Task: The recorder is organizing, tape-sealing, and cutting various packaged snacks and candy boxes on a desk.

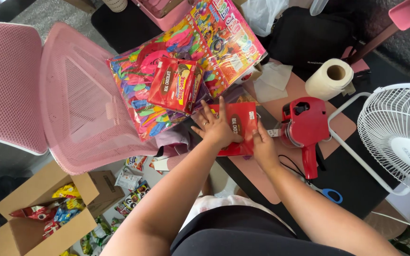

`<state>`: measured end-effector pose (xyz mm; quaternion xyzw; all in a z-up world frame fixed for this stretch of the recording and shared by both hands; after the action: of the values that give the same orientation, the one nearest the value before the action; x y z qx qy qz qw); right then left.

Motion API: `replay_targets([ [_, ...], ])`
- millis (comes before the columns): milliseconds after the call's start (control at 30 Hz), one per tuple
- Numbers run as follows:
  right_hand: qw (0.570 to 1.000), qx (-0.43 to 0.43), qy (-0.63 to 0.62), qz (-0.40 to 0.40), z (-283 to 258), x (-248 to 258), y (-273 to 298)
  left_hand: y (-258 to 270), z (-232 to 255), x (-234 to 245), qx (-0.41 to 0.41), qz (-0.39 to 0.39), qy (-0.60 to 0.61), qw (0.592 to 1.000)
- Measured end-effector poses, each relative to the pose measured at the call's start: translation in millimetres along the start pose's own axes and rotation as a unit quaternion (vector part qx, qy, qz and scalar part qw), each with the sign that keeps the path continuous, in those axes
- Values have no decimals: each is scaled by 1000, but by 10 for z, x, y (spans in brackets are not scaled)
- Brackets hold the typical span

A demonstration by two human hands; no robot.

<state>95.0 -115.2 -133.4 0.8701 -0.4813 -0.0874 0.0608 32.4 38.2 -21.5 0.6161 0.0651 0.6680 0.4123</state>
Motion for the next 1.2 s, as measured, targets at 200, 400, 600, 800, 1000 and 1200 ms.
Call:
replay_targets([
  [200,998,47,-45,-28,-89,-57,25,228,157,-87,-104,112,-75,985],
  [400,995,76,65,-24,-264,1,47,408,299,-192,-152,108,-87,979],
  [600,994,105,21,-24,-189,15,-36,416,300,-309,-228,140,-102,958],
  [800,978,42,203,-4,-410,37,-144,380,162,-378,-306,197,-156,918],
  [1000,988,77,129,-26,-241,36,-223,567,-4,-196,-423,201,-140,872],
  [1200,968,29,246,-43,-533,-86,-104,347,-32,-262,-361,256,-85,893],
])
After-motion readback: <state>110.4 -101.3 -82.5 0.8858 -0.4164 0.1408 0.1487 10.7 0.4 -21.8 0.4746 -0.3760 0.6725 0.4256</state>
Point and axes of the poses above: each hand's wrist, its own y-axis away from the middle knuckle, its own x-axis out of the back of the hand, z = x × y, the point moved 6 cm from there along -y, towards the middle knuckle, and after that the axes turned 5 degrees about x, right-handed, at the moved point
